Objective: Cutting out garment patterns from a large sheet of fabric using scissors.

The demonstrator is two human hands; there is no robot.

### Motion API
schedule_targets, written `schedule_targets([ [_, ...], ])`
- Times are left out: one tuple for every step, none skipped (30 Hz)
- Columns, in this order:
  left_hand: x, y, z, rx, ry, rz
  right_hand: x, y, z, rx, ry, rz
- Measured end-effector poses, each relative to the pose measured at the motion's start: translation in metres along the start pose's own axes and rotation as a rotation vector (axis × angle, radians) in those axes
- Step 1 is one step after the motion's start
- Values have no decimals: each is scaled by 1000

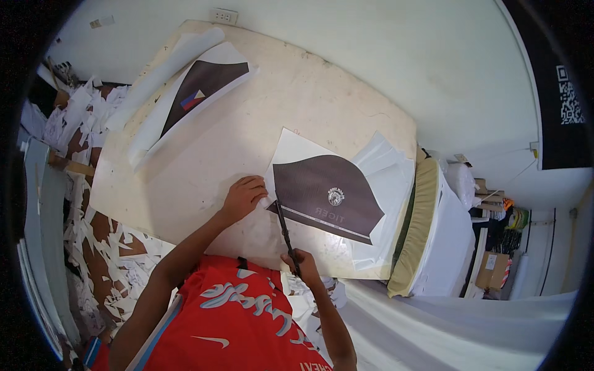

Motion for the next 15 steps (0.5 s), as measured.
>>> schedule_targets([
  [0, -1, 1, 11, 8, -2, -1, 1, -1, 37, -10, 29],
  [0, -2, 3, 21, 17, -3, -3, 4, 0, 36, -5, 28],
  [-1, -3, 3, 22, 13, -5, -5, 5, 2, 31, 6, 47],
  [-2, -3, 2, 24, 9, -38, -7, 6, 4, 27, 16, 66],
  [-3, -4, 2, 25, 6, -70, -8, 6, 10, 27, 18, 65],
  [-3, -4, 4, 26, 5, -70, -10, 5, 17, 57, -10, 65],
  [-3, -6, 8, 12, 16, -38, -11, 7, 14, 88, -38, 63],
  [-3, -8, 10, -3, 28, -5, -11, 7, 11, 89, -37, 62],
  [-2, -8, 9, -3, 27, -4, -11, 7, 8, 96, -40, 75],
  [-2, -5, 5, 15, 4, -56, -11, 7, 0, 105, -44, 90],
  [-1, -2, 1, 33, -18, -109, -10, 9, -5, 108, -45, 90],
  [1, -2, 0, 33, -18, -105, -10, 12, -9, 63, -17, 90],
  [2, -1, 1, 29, -13, -114, -11, 14, -11, 16, 11, 95],
  [2, 0, 1, 25, -8, -121, -13, 14, -11, 18, 8, 99],
  [2, -1, 1, 26, -5, -119, -17, 14, -9, 28, -5, 95],
])
Point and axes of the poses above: each hand's wrist, its own x-axis away from the middle knuckle, its own y-axis out of the palm, z = x × y, the point moved 5 cm from there along -x, towards the middle knuckle, and after that the axes turned 1 degree about z, right-handed, at the moved point
